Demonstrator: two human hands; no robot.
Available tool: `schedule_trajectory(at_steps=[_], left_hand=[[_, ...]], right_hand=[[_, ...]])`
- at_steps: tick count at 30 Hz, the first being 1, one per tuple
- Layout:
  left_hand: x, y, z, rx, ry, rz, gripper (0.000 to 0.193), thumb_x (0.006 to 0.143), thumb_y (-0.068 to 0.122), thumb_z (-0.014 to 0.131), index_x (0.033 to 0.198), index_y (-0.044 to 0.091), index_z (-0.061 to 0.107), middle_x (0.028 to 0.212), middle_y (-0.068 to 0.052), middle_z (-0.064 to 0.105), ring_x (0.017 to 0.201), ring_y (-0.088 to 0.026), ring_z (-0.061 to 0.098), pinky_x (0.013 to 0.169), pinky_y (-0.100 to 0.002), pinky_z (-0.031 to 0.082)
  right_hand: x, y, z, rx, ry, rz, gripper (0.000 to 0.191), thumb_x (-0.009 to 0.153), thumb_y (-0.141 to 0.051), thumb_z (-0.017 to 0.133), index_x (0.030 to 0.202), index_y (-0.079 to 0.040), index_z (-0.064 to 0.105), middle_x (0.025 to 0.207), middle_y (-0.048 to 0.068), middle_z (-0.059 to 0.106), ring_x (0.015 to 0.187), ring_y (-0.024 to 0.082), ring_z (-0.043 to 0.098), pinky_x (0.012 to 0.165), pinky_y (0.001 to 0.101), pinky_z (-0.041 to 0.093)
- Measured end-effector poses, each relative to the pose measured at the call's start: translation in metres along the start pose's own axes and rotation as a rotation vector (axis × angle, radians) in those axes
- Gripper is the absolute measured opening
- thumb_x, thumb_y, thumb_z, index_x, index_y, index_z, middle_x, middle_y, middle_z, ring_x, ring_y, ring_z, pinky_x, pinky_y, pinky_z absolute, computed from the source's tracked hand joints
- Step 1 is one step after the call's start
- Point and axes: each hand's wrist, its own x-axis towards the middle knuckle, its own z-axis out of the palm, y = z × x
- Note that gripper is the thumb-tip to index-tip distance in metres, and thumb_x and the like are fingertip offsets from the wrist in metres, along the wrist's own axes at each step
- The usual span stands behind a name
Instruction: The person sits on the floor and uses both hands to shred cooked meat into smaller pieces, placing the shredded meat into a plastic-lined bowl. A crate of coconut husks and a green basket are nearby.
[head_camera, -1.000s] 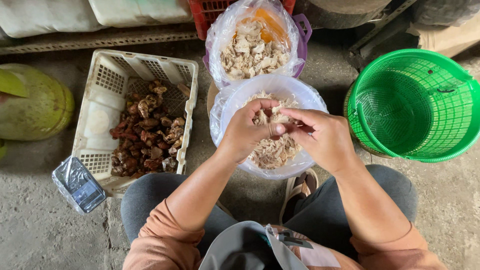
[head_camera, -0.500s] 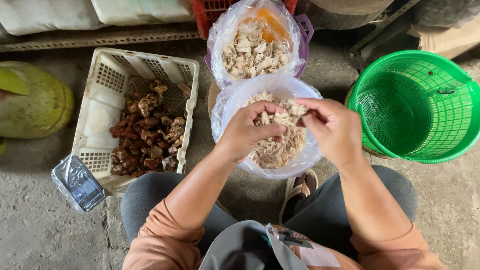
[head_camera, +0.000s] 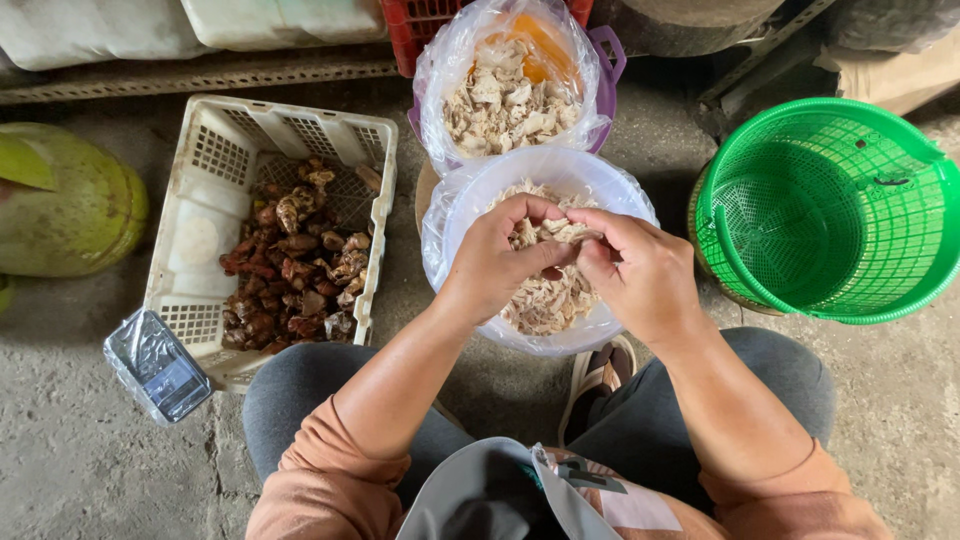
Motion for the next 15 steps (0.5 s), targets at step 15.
schedule_trajectory(at_steps=[15], left_hand=[[0.000,0.002,0.001,-0.046,0.023,-0.035,0.020,0.094,0.004,0.072,0.110,0.001,0.060,0.104,-0.006,0.061,0.088,-0.012,0.065,0.061,-0.028,0.059]], right_hand=[[0.001,0.022,0.002,0.398,-0.026,0.280,0.017,0.092,0.003,0.067,0.108,-0.002,0.070,0.096,0.006,0.075,0.079,0.009,0.072,0.068,0.0245,0.060]])
